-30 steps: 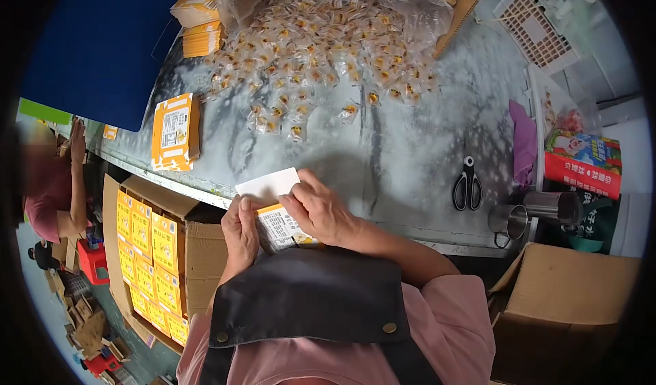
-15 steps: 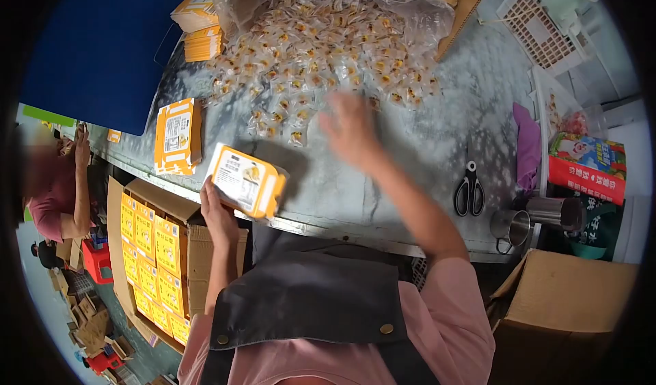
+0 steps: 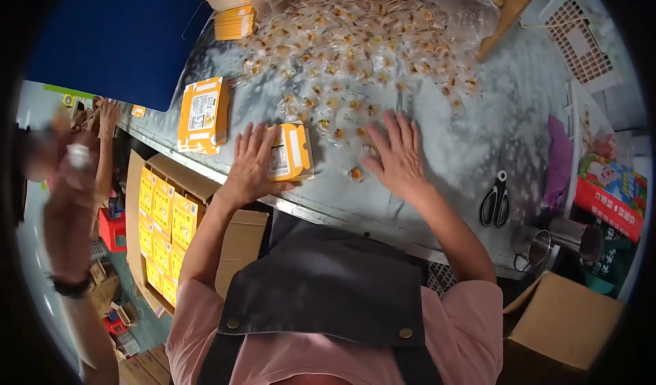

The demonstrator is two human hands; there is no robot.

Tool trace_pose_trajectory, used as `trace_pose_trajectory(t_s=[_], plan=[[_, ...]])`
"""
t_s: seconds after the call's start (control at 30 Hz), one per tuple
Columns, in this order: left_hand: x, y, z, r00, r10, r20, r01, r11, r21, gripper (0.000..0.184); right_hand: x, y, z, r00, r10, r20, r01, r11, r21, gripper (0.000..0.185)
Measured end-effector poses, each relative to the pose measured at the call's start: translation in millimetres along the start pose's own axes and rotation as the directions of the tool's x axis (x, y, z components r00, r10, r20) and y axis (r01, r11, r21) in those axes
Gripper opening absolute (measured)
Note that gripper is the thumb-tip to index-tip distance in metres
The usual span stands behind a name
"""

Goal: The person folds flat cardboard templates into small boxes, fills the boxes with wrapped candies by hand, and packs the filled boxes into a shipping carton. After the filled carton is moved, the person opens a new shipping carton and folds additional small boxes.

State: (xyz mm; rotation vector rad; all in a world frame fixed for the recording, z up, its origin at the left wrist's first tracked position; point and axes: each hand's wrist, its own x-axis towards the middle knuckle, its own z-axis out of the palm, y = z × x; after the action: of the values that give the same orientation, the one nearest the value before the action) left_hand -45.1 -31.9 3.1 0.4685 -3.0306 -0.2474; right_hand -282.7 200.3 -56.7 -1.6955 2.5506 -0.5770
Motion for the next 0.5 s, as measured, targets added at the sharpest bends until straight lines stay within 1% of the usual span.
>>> trace_pose_trajectory(t_s=[0.07,0.1,0.13,0.2,0.23,0.33,0.37,0.4,0.43,0.47,0.5], plan=[[11,5,-1,0.998,0.017,0.054,-0.016,1.000,-0.011,0.116,-17,2,-2,1.000,-0.003,-0.005,0.003,0.999,0.044,0.060],[11,10,-4,1.000,0.024,0.000,-0.024,1.000,-0.001,0.111,-21,5,-10,0.996,0.074,-0.042,-0.072,0.996,0.059,0.051],[8,12,-3,1.000,0.021,-0.023,-0.022,1.000,-0.022,0.109,-26,11,-10,0.986,0.133,-0.101,-0.110,0.973,0.203,0.047],[-5,15,-3,0.998,0.005,-0.069,-0.010,0.998,-0.065,0.106,-36,26,-10,0.946,0.261,-0.193,-0.142,0.867,0.477,0.040],[-11,21,-7,0.997,-0.004,-0.081,0.000,0.999,-0.052,0.102,-39,24,-16,0.918,0.306,-0.253,-0.119,0.819,0.561,0.031],[-21,34,-2,0.996,-0.075,-0.039,0.071,0.991,-0.110,0.102,-49,31,-17,0.865,0.435,-0.249,-0.136,0.682,0.719,0.029],[-30,33,-3,0.992,-0.128,-0.021,0.125,0.987,-0.104,0.102,-51,27,-24,0.850,0.452,-0.270,-0.195,0.747,0.636,0.027],[-46,28,-12,0.980,-0.201,-0.007,0.200,0.976,-0.082,0.102,-50,29,-23,0.855,0.405,-0.324,-0.145,0.786,0.600,0.025],[-62,21,-36,0.937,-0.307,0.165,0.348,0.853,-0.388,0.092,-46,27,-20,0.856,0.375,-0.355,-0.072,0.768,0.637,0.025],[-73,18,-73,0.879,-0.347,0.327,0.477,0.610,-0.633,0.084,-39,22,-23,0.872,0.318,-0.374,-0.050,0.816,0.576,0.025],[-78,19,-115,0.828,-0.318,0.461,0.546,0.275,-0.791,0.076,-30,17,-24,0.886,0.257,-0.386,-0.012,0.845,0.535,0.025]])
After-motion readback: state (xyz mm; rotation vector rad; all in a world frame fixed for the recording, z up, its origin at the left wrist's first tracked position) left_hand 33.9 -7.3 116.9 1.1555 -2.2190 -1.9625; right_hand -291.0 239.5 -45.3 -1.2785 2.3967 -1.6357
